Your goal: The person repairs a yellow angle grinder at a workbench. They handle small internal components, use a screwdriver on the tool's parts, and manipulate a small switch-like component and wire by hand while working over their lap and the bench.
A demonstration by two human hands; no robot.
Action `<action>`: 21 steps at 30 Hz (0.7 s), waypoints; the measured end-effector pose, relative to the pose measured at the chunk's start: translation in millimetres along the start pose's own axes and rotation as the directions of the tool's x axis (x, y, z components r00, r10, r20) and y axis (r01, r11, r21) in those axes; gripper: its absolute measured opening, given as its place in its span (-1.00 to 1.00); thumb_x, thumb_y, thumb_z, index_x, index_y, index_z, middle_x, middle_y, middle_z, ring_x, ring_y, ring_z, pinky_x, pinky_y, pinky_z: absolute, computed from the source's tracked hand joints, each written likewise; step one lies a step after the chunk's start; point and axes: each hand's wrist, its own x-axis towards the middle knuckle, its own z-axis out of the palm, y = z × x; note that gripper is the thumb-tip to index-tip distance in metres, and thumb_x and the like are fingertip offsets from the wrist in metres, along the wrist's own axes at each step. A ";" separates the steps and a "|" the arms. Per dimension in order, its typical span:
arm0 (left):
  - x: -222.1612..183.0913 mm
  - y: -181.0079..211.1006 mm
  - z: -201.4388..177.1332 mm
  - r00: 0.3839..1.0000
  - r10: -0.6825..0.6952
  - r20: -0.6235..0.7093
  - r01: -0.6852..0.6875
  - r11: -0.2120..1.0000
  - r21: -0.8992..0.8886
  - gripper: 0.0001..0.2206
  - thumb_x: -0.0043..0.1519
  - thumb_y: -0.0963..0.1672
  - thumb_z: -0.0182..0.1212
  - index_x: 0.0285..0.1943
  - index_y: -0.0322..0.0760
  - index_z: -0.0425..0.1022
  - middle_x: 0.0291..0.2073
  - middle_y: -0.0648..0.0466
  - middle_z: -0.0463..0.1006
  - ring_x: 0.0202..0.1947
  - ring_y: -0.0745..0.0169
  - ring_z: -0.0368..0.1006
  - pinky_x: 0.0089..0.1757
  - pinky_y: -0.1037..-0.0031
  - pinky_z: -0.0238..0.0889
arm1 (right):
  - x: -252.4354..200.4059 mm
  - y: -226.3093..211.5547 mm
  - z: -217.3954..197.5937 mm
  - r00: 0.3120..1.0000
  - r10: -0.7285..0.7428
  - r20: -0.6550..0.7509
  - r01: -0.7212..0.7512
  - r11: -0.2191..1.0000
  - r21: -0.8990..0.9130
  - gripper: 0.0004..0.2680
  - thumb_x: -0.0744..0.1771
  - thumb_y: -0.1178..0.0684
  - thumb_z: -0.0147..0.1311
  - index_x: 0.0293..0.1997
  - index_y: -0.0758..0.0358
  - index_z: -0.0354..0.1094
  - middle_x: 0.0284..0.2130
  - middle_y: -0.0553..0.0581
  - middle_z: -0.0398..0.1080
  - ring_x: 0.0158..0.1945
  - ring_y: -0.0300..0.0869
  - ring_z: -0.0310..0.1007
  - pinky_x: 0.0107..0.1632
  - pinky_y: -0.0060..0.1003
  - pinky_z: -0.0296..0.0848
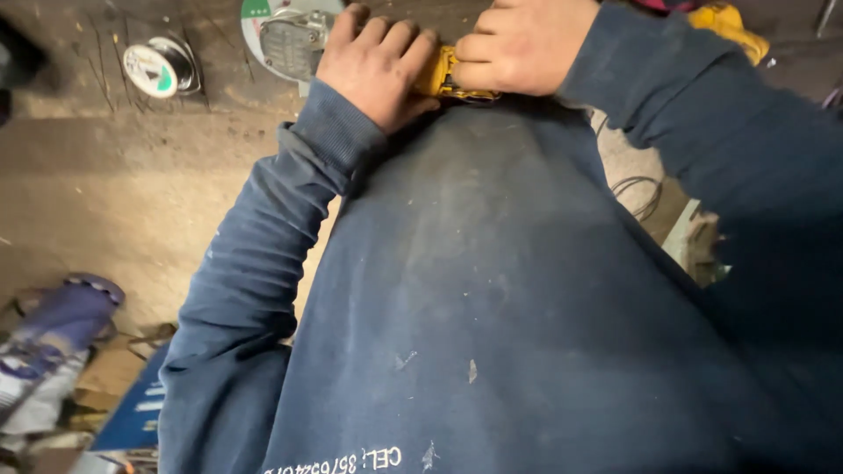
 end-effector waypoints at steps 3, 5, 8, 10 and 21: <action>-1.0 1.8 -1.1 1.000 -0.002 -0.009 0.002 1.000 0.006 -0.34 0.12 0.13 0.48 0.26 -0.29 0.41 0.04 -0.02 0.51 0.05 -0.01 0.41 0.16 0.07 0.13 | 10.1 11.2 -5.0 0.974 -0.218 0.068 0.224 0.968 -0.114 -0.89 0.31 0.05 0.04 -0.13 0.08 0.40 -0.26 -0.07 0.42 -0.17 -0.20 0.47 -0.05 -0.33 0.45; -2.5 2.6 0.5 1.000 -0.007 -0.016 0.007 1.000 0.008 -0.38 0.14 0.14 0.48 0.19 -0.28 0.42 -0.01 0.01 0.51 0.04 0.01 0.41 0.09 0.13 0.17 | 14.7 18.1 0.1 0.937 -0.334 0.100 0.343 0.934 -0.097 -0.89 0.30 0.06 0.02 -0.15 0.14 0.38 -0.30 -0.05 0.41 -0.19 -0.20 0.47 -0.10 -0.32 0.45; -13.2 5.3 7.7 0.996 -0.030 -0.085 0.029 1.000 -0.007 -0.38 0.12 0.15 0.47 0.18 -0.26 0.42 0.01 0.03 0.50 0.06 0.04 0.40 0.06 0.18 0.18 | 19.9 22.0 15.6 0.895 -0.438 0.089 0.438 0.899 0.014 -0.86 0.28 0.07 0.03 -0.15 0.21 0.41 -0.31 0.01 0.43 -0.24 -0.17 0.47 -0.18 -0.31 0.45; -10.4 0.8 4.6 0.993 -0.047 -0.108 0.047 0.999 -0.006 -0.37 0.11 0.15 0.47 0.19 -0.25 0.42 0.02 0.04 0.51 0.07 0.05 0.40 0.05 0.19 0.18 | 23.0 28.2 17.7 0.884 -0.461 0.070 0.461 0.887 0.028 -0.84 0.27 0.07 0.03 -0.14 0.23 0.42 -0.31 0.02 0.44 -0.25 -0.15 0.48 -0.19 -0.30 0.46; -7.5 2.0 11.5 0.997 -0.039 -0.072 0.037 0.999 -0.026 -0.37 0.06 0.14 0.49 0.19 -0.23 0.46 -0.06 0.05 0.52 -0.02 0.03 0.41 0.07 0.15 0.19 | 16.2 17.8 28.1 0.911 -0.413 0.012 0.413 0.911 -0.008 -0.85 0.26 0.06 0.07 -0.17 0.22 0.44 -0.27 0.03 0.47 -0.24 -0.16 0.50 -0.21 -0.31 0.49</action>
